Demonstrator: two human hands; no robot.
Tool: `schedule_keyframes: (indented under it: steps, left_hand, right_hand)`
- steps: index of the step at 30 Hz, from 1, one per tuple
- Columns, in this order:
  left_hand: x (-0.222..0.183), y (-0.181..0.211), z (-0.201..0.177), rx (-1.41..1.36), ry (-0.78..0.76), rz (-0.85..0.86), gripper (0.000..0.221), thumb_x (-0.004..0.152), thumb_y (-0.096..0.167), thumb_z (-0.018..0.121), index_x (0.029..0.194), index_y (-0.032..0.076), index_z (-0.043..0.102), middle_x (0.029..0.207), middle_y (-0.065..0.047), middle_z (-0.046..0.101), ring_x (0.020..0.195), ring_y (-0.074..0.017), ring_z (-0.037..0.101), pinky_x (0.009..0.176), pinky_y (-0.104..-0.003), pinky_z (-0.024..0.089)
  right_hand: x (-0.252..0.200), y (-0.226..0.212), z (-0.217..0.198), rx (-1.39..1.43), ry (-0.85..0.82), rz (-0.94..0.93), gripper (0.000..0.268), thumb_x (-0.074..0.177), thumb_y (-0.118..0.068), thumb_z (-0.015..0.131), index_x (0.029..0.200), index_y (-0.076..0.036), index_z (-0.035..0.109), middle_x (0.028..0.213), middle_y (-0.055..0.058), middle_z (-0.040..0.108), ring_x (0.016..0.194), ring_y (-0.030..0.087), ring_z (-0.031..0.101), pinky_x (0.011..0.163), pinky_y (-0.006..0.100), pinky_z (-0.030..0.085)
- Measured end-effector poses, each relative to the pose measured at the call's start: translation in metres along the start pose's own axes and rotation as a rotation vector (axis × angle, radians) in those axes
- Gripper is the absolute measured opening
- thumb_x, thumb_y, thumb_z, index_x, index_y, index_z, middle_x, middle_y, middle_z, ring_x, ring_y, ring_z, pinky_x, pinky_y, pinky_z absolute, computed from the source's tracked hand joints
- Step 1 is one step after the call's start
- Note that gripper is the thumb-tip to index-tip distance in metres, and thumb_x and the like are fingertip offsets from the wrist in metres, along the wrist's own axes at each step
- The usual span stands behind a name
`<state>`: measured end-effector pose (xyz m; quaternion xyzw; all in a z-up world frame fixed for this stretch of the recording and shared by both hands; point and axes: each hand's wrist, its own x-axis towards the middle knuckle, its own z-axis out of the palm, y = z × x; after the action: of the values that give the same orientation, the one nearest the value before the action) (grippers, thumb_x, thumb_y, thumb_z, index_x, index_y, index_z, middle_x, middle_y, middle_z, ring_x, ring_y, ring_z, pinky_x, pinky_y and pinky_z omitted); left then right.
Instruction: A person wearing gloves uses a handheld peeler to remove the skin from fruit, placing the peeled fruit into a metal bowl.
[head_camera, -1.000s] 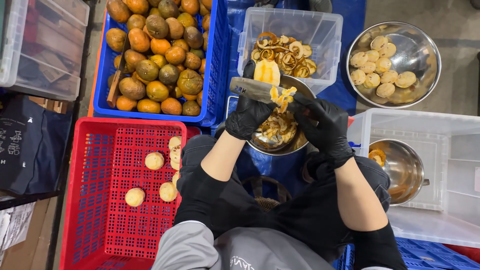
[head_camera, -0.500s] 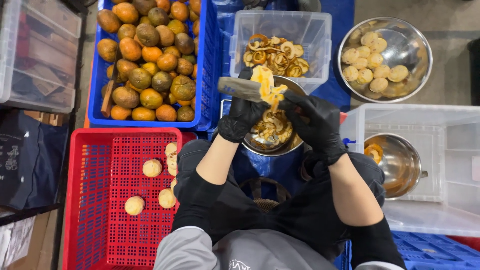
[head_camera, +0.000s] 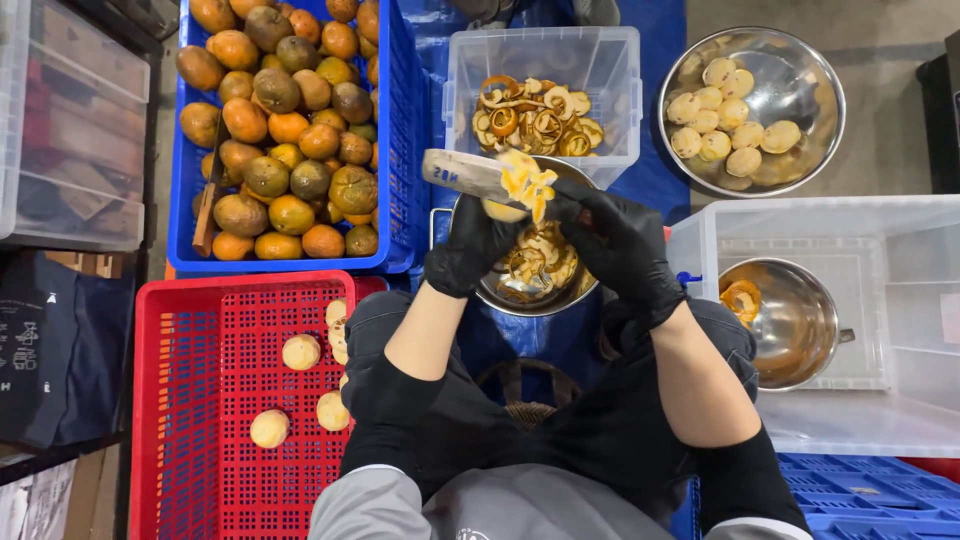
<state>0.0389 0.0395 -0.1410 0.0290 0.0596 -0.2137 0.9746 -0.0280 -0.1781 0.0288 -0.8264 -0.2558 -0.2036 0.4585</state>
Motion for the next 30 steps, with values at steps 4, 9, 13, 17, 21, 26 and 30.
schedule_keyframes:
  steps: [4, 9, 13, 17, 21, 26, 30]
  left_hand:
    - [-0.008, 0.015, 0.059, 0.006, 0.140, 0.130, 0.055, 0.089, 0.053, 0.067, 0.128, 0.014, 0.066, 0.130, -0.014, 0.068, 0.113, -0.0390, 0.069, 0.095, -0.060, 0.059]
    - [-0.007, -0.004, 0.081, 0.130, 0.309, 0.186, 0.039, 0.083, 0.045, 0.079, 0.103, 0.012, 0.074, 0.104, -0.017, 0.076, 0.084, -0.0387, 0.076, 0.066, -0.052, 0.067]
    - [-0.008, -0.012, 0.061, -0.084, 0.111, 0.165, 0.039, 0.093, 0.039, 0.074, 0.115, 0.007, 0.071, 0.115, -0.019, 0.073, 0.100, -0.0430, 0.072, 0.078, -0.061, 0.065]
    - [-0.019, -0.012, 0.052, -0.151, -0.123, 0.048, 0.044, 0.102, 0.038, 0.065, 0.133, 0.006, 0.062, 0.137, -0.018, 0.061, 0.123, -0.0419, 0.060, 0.102, -0.059, 0.052]
    - [-0.045, 0.015, 0.095, -0.297, -0.165, -0.266, 0.047, 0.115, 0.018, 0.037, 0.158, 0.000, 0.037, 0.165, -0.007, 0.038, 0.152, -0.0225, 0.032, 0.128, -0.027, 0.027]
    - [-0.043, -0.001, 0.093, -0.250, -0.204, -0.073, 0.046, 0.116, 0.018, 0.037, 0.158, -0.001, 0.035, 0.163, -0.009, 0.038, 0.152, -0.0234, 0.032, 0.128, -0.030, 0.027]
    - [-0.036, -0.026, 0.092, -0.185, -0.250, 0.167, 0.045, 0.117, 0.018, 0.037, 0.157, -0.002, 0.032, 0.161, -0.012, 0.039, 0.151, -0.0245, 0.033, 0.128, -0.033, 0.027]
  right_hand:
    - [-0.009, 0.012, 0.004, 0.032, 0.015, 0.059, 0.039, 0.093, -0.011, 0.080, 0.131, -0.010, 0.074, 0.092, 0.022, 0.074, 0.083, 0.042, 0.072, 0.071, 0.049, 0.055]
    - [-0.014, 0.028, 0.008, 0.191, 0.072, 0.139, 0.022, 0.108, -0.009, 0.063, 0.128, -0.003, 0.069, 0.090, 0.015, 0.075, 0.078, 0.025, 0.068, 0.079, 0.038, 0.055]
    - [-0.007, 0.009, 0.006, 0.004, 0.016, -0.007, 0.030, 0.096, -0.011, 0.081, 0.125, -0.005, 0.074, 0.082, 0.018, 0.073, 0.075, 0.039, 0.071, 0.071, 0.041, 0.056]
    - [-0.019, 0.027, 0.012, -0.068, -0.076, -0.063, 0.036, 0.085, -0.021, 0.084, 0.119, -0.012, 0.075, 0.084, 0.013, 0.071, 0.079, 0.037, 0.071, 0.072, 0.044, 0.055]
    - [-0.019, 0.031, 0.011, -0.038, -0.044, -0.091, 0.025, 0.086, -0.016, 0.083, 0.109, -0.008, 0.075, 0.081, 0.014, 0.069, 0.074, 0.042, 0.068, 0.074, 0.044, 0.056]
    - [-0.014, 0.021, 0.009, -0.107, -0.058, -0.130, 0.020, 0.092, -0.023, 0.079, 0.104, -0.009, 0.073, 0.081, 0.013, 0.067, 0.075, 0.041, 0.067, 0.073, 0.045, 0.055]
    - [-0.020, 0.032, 0.010, -0.269, -0.053, -0.181, 0.019, 0.098, -0.031, 0.075, 0.102, -0.012, 0.073, 0.079, 0.009, 0.066, 0.071, 0.038, 0.066, 0.069, 0.046, 0.055]
